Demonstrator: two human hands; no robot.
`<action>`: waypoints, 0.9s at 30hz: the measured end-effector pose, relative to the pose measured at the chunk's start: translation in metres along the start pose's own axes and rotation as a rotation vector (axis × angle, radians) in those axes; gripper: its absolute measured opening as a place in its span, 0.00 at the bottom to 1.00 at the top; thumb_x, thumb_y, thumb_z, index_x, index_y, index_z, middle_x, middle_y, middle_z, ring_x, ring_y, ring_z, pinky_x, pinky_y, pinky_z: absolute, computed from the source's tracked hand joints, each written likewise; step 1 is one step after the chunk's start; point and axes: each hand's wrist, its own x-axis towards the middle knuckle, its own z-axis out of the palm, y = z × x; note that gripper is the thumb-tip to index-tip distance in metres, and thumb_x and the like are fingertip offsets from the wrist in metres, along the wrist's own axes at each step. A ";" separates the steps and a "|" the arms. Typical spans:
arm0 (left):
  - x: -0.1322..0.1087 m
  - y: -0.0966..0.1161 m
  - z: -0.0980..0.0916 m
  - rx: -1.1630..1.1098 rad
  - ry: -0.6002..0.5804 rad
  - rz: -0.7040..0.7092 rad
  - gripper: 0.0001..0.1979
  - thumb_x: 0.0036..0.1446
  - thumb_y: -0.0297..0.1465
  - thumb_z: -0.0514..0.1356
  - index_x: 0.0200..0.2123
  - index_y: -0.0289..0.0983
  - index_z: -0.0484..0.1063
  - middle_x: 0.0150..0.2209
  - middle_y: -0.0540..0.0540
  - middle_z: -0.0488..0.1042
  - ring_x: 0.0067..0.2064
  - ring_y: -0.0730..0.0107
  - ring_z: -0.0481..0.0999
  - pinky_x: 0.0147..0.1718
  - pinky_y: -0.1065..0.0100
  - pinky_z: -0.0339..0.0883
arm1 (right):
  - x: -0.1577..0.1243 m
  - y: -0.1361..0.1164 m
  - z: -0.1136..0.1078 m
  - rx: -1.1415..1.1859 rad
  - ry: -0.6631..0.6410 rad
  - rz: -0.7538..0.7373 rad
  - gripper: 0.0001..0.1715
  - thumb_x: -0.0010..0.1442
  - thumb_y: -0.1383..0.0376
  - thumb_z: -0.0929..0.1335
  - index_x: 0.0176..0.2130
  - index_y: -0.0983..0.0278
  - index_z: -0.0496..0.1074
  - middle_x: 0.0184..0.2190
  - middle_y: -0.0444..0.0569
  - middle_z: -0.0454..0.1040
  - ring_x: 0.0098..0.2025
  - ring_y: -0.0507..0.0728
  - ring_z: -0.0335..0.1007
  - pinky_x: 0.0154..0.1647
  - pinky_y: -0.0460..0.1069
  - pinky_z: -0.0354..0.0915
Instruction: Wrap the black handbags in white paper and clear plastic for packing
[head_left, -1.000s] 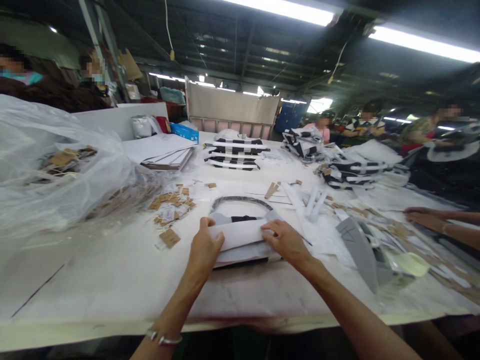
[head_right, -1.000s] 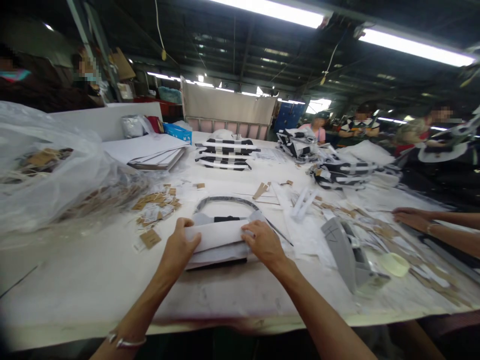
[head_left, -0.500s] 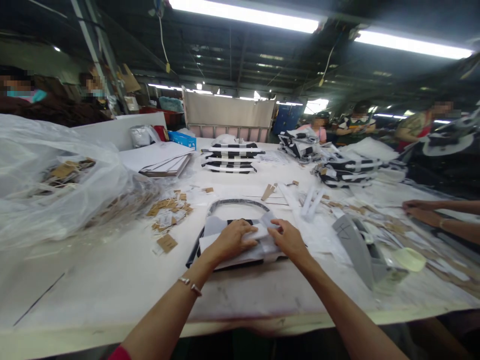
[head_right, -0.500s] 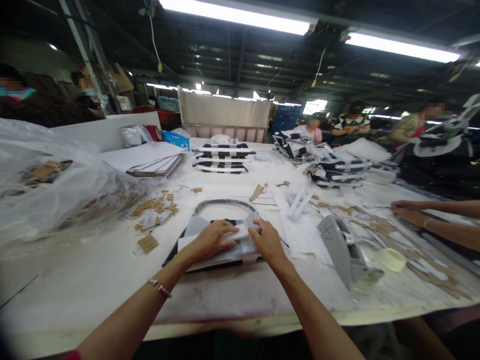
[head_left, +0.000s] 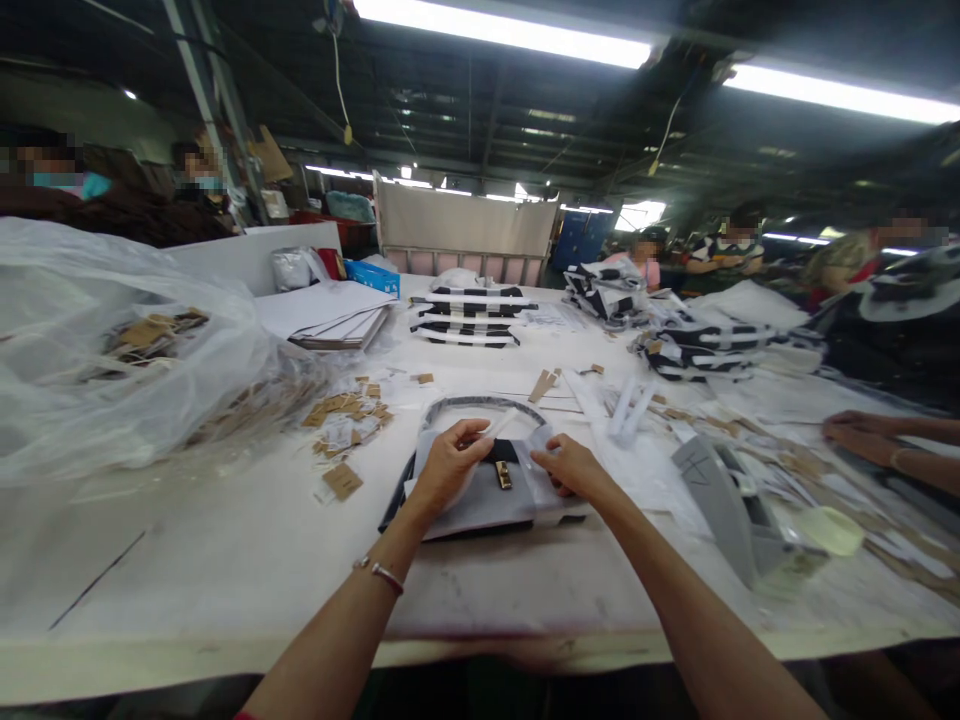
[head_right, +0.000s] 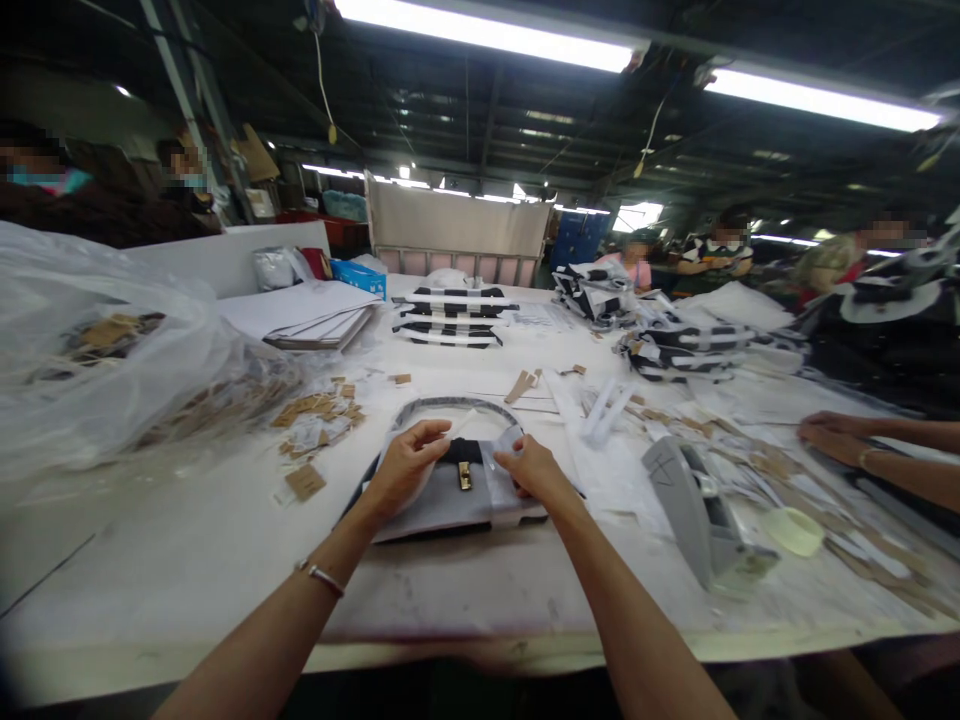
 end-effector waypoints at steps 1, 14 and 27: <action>0.000 -0.002 0.000 -0.029 0.008 0.003 0.20 0.51 0.37 0.65 0.47 0.36 0.75 0.44 0.43 0.77 0.47 0.58 0.76 0.49 0.61 0.68 | 0.001 -0.001 0.001 -0.010 -0.006 -0.001 0.29 0.46 0.55 0.76 0.45 0.63 0.69 0.18 0.41 0.70 0.20 0.55 0.68 0.16 0.46 0.61; -0.008 0.001 0.004 0.358 -0.124 0.221 0.09 0.51 0.28 0.63 0.38 0.40 0.77 0.42 0.46 0.77 0.47 0.61 0.73 0.51 0.62 0.64 | -0.005 -0.001 -0.005 0.302 -0.231 0.080 0.33 0.44 0.65 0.75 0.51 0.62 0.69 0.23 0.39 0.74 0.24 0.50 0.68 0.23 0.43 0.61; -0.019 0.007 0.016 1.099 -0.363 0.471 0.03 0.51 0.27 0.62 0.31 0.39 0.70 0.35 0.48 0.73 0.39 0.63 0.68 0.38 0.63 0.59 | 0.003 0.026 -0.011 0.567 -0.346 0.129 0.35 0.44 0.62 0.76 0.50 0.61 0.67 0.28 0.40 0.76 0.26 0.49 0.70 0.27 0.43 0.63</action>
